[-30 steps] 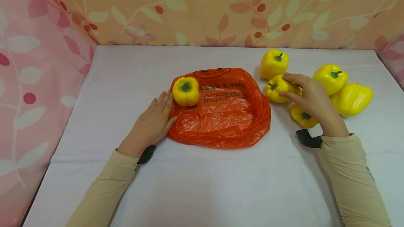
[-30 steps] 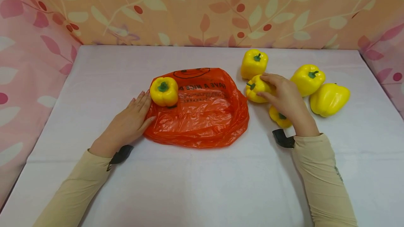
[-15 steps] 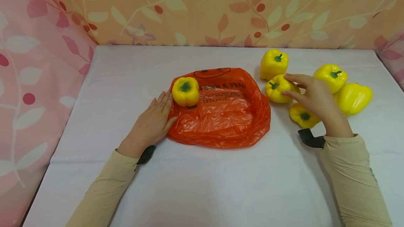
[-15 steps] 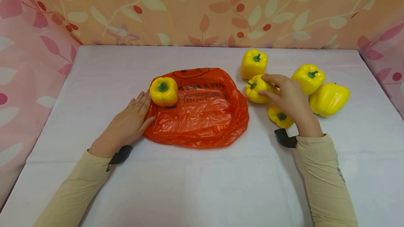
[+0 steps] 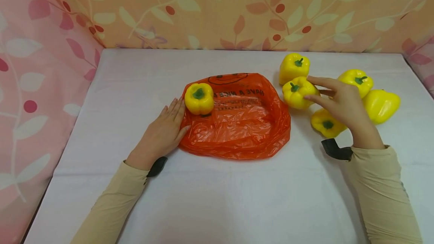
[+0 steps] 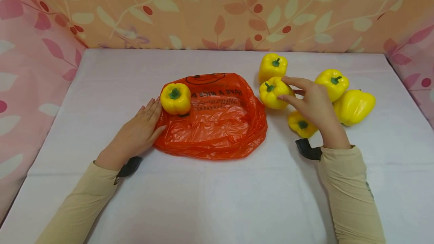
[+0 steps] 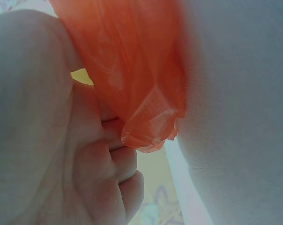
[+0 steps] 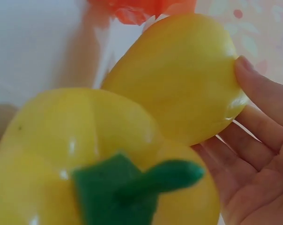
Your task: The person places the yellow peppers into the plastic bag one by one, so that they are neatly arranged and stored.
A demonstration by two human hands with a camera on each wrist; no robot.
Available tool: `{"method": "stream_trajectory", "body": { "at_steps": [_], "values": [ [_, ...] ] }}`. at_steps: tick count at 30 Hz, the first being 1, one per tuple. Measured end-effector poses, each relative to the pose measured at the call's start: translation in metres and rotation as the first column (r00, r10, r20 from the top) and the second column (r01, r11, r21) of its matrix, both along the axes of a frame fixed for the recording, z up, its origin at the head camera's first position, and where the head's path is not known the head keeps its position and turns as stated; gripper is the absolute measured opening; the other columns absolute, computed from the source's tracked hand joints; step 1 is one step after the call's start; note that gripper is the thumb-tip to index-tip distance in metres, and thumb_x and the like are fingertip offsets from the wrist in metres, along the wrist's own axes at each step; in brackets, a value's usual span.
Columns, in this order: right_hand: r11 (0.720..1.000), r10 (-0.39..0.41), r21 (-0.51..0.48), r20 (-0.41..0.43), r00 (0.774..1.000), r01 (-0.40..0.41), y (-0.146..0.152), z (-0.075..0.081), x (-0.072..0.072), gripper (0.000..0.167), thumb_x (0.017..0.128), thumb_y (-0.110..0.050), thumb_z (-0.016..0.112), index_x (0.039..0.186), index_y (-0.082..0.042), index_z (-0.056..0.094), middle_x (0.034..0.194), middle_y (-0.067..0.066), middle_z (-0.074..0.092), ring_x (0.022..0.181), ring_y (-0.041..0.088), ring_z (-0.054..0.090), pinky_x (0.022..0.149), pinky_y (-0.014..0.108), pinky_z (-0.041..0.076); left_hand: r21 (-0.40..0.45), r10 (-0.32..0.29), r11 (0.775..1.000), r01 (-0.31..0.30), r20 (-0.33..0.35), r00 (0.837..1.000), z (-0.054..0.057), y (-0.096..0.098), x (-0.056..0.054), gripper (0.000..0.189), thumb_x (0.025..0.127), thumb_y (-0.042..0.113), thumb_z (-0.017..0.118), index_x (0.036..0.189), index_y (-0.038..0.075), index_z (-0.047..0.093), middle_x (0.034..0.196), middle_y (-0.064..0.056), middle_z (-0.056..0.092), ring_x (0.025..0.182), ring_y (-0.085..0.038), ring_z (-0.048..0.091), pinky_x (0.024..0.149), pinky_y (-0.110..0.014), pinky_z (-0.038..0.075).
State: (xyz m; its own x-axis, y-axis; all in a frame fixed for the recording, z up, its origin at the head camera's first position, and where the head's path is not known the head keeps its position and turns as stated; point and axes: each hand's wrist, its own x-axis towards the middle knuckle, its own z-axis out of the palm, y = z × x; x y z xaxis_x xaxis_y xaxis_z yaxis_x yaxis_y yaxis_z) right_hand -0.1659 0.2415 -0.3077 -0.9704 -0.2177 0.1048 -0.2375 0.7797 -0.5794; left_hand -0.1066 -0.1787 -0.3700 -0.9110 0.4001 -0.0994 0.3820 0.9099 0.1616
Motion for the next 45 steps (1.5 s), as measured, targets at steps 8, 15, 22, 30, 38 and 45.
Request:
{"method": "stream_trajectory", "body": {
  "at_steps": [8,15,22,30,38,45],
  "values": [
    [0.997,-0.044,-0.069,-0.021,0.999,0.043,-0.003,0.001,0.004,0.048,0.084,-0.024,0.072,0.129,-0.01,0.06,0.123,0.015,0.061,0.105,0.022,0.063,0.075,0.004,0.043,0.008,-0.003,1.0,0.003,-0.011,1.0,-0.001,0.0,0.0,0.07,0.099,0.03,0.045,0.146,-0.01,0.013,0.153,-0.024,0.013,0.142,-0.034,0.009,0.114,-0.047,0.013],
    [0.967,0.002,-0.253,-0.089,0.996,-0.025,-0.011,-0.003,0.006,0.044,0.081,-0.009,0.073,0.124,-0.005,0.063,0.121,0.008,0.064,0.09,-0.013,0.059,0.076,0.007,0.046,0.007,-0.002,1.0,0.002,-0.008,1.0,-0.003,-0.001,0.0,0.07,0.099,0.031,0.045,0.146,-0.009,0.013,0.153,-0.024,0.012,0.142,-0.034,0.008,0.114,-0.047,0.013],
    [0.94,0.013,-0.338,-0.108,0.994,-0.049,-0.017,-0.003,0.009,0.043,0.081,-0.003,0.072,0.124,-0.004,0.063,0.119,0.0,0.065,0.09,-0.007,0.062,0.077,0.009,0.048,0.006,0.001,1.0,-0.001,-0.006,1.0,-0.003,-0.001,0.0,0.07,0.099,0.031,0.045,0.147,-0.009,0.013,0.154,-0.024,0.012,0.142,-0.034,0.008,0.114,-0.048,0.013],
    [0.909,0.028,-0.411,-0.103,0.994,-0.068,-0.024,-0.001,0.013,0.043,0.082,0.002,0.07,0.124,-0.002,0.062,0.122,0.0,0.064,0.092,-0.002,0.064,0.078,0.011,0.049,0.003,0.001,1.0,-0.001,-0.009,1.0,-0.003,-0.001,0.0,0.069,0.099,0.031,0.045,0.146,-0.01,0.014,0.153,-0.024,0.013,0.142,-0.034,0.008,0.114,-0.048,0.013],
    [0.907,0.036,-0.409,-0.161,0.986,-0.1,-0.032,0.0,0.017,0.045,0.081,0.004,0.07,0.124,-0.002,0.062,0.123,0.004,0.063,0.097,0.0,0.063,0.081,0.013,0.048,0.004,0.002,1.0,-0.002,-0.01,1.0,-0.002,0.0,0.0,0.069,0.099,0.03,0.045,0.146,-0.01,0.014,0.153,-0.024,0.013,0.142,-0.034,0.009,0.114,-0.048,0.013],
    [0.909,0.039,-0.397,-0.217,0.975,-0.124,-0.037,0.0,0.02,0.046,0.079,0.006,0.071,0.123,0.0,0.062,0.122,0.003,0.064,0.107,0.004,0.06,0.086,0.015,0.047,0.008,-0.001,1.0,0.001,-0.018,1.0,-0.002,-0.001,0.0,0.069,0.099,0.029,0.045,0.146,-0.01,0.014,0.153,-0.024,0.013,0.142,-0.034,0.009,0.114,-0.048,0.014]
  ]
}}
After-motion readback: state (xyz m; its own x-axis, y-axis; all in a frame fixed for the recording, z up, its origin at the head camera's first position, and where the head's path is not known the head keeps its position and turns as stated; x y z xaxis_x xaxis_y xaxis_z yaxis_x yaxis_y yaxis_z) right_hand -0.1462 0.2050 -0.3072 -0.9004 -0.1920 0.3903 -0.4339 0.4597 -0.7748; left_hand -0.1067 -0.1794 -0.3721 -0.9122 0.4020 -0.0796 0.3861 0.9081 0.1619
